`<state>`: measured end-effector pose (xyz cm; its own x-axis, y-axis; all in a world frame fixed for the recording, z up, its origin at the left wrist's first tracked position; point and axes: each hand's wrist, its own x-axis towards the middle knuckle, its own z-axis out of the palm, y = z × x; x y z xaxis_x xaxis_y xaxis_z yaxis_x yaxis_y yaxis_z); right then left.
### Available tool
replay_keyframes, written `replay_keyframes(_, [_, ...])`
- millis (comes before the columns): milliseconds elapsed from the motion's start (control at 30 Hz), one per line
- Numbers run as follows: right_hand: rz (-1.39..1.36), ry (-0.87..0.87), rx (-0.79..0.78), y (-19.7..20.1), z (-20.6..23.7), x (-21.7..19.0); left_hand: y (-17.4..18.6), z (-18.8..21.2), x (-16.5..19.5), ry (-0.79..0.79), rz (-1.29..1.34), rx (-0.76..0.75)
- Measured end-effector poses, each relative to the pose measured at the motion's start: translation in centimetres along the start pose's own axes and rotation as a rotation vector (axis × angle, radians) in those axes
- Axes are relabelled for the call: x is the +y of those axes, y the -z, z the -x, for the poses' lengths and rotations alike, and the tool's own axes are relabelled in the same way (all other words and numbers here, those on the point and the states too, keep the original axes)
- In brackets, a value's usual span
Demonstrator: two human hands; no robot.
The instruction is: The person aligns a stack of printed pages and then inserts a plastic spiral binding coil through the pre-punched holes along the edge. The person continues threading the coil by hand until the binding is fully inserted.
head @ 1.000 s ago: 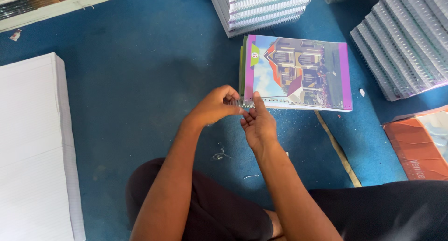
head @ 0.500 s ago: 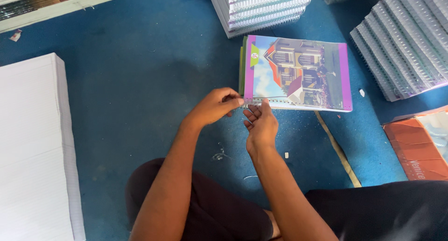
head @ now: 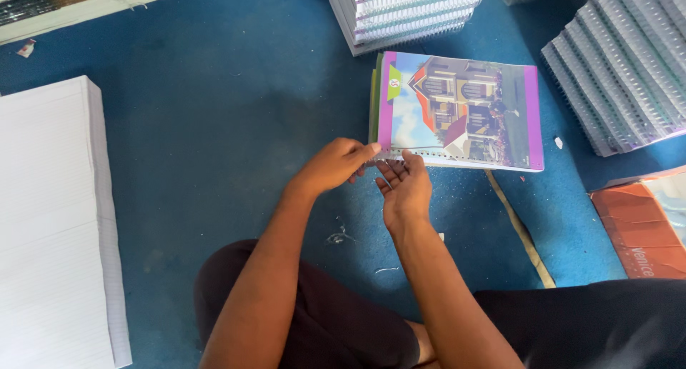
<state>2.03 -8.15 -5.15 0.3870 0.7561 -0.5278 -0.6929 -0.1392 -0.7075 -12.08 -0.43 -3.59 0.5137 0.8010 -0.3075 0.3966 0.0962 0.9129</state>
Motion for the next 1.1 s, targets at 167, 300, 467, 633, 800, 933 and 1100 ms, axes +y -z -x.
replay_keyframes(167, [0.081, -0.076, 0.112, -0.2, -0.1, 0.2, 0.2, 0.1, -0.3, -0.145, 0.076, 0.014])
replay_keyframes(300, [0.048, -0.222, 0.098, -0.4, -0.7, -0.5, 0.3, -0.1, -0.7, -0.318, 0.063, 0.014])
replay_keyframes(467, [-0.114, -0.082, -0.036, 0.2, -1.1, -0.2, 0.2, 0.0, -0.2, -0.002, 0.012, 0.001])
replay_keyframes(633, [-0.16, 0.017, -0.056, 0.8, -1.1, 1.0, 0.3, 0.4, 0.2, 0.009, 0.027, 0.046])
replay_keyframes(800, [-0.123, 0.025, -0.036, 0.1, -1.2, 1.0, 1.1, 0.5, -0.5, -0.319, -0.044, 0.063])
replay_keyframes(933, [-0.018, -0.097, 0.108, -0.5, -1.1, 0.4, 1.0, 0.1, -0.8, -0.259, 0.076, -0.002])
replay_keyframes(1100, [-0.16, -0.084, -0.11, 0.1, -0.7, 0.1, 0.9, 0.0, -0.2, -0.07, 0.117, -0.029])
